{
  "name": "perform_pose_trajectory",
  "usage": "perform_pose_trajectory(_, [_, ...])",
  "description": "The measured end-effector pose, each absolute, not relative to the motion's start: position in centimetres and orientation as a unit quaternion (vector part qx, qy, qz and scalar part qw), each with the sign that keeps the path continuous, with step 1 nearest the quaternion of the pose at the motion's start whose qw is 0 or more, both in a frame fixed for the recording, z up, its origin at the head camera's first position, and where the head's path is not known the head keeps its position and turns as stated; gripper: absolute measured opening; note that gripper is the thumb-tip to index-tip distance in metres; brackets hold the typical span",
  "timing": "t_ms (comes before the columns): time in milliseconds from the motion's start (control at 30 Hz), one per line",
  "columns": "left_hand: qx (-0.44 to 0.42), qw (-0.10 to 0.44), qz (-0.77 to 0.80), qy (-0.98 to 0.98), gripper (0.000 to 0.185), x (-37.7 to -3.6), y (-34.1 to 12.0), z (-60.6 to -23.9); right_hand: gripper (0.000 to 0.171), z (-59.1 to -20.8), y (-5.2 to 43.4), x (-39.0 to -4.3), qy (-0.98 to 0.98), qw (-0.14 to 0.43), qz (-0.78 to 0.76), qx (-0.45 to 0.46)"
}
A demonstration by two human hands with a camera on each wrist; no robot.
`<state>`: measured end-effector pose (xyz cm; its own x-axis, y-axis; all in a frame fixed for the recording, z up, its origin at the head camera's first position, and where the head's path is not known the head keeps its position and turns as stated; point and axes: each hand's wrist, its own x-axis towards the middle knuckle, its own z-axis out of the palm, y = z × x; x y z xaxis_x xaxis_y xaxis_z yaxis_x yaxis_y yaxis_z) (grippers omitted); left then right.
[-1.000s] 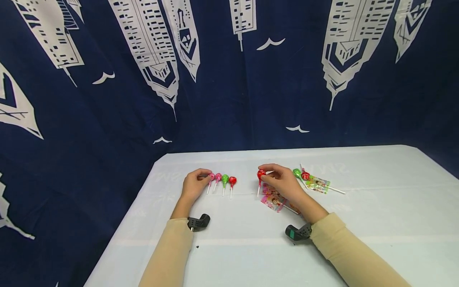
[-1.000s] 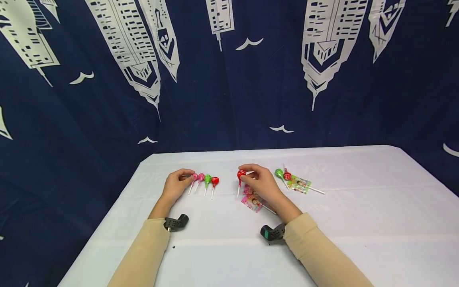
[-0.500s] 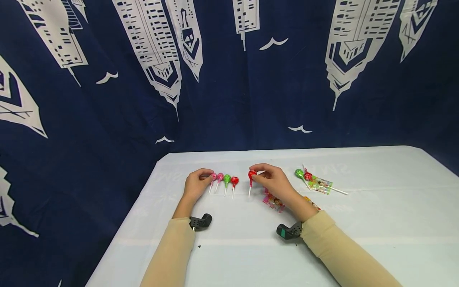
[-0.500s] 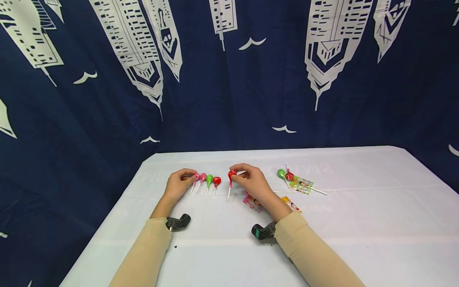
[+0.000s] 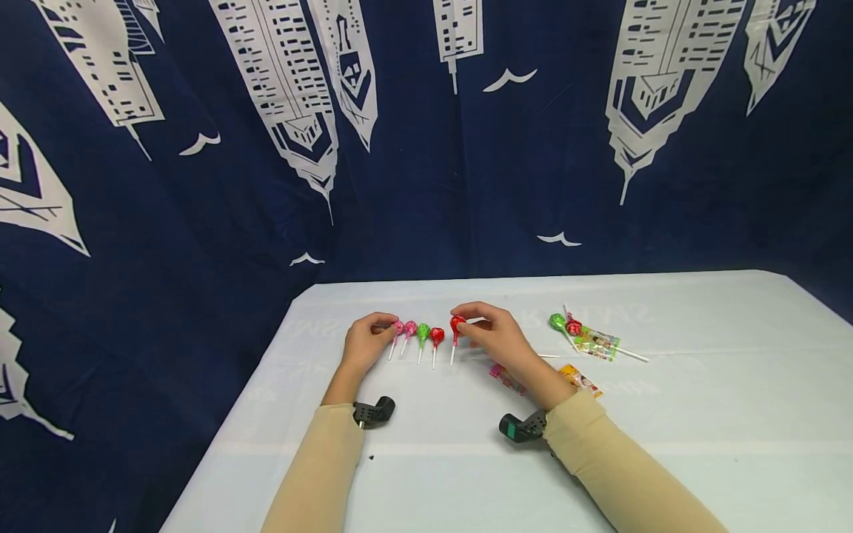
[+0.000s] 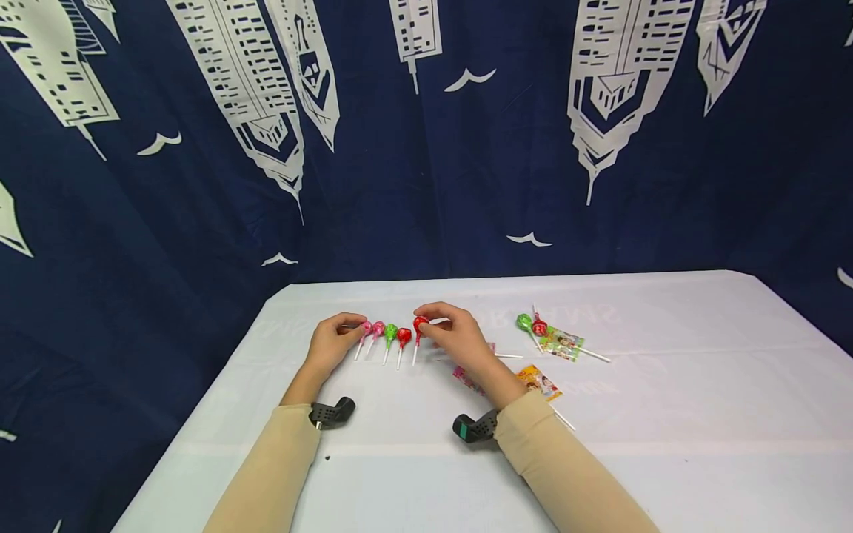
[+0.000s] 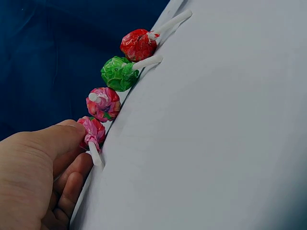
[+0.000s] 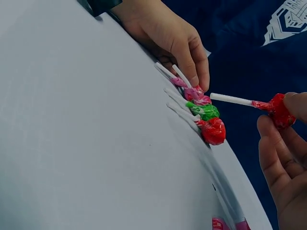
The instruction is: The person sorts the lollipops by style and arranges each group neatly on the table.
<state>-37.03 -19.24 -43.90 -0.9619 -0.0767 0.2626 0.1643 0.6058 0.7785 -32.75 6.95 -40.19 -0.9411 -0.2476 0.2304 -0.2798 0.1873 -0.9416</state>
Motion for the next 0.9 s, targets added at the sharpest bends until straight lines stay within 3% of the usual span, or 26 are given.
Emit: perform_pose_trajectory(900, [-0.020, 0.128, -0.448, -0.885, 0.016, -37.3, -19.2, -44.1, 0.030, -41.5, 6.5, -33.3, -0.842, 0.032, 0.515, 0.160])
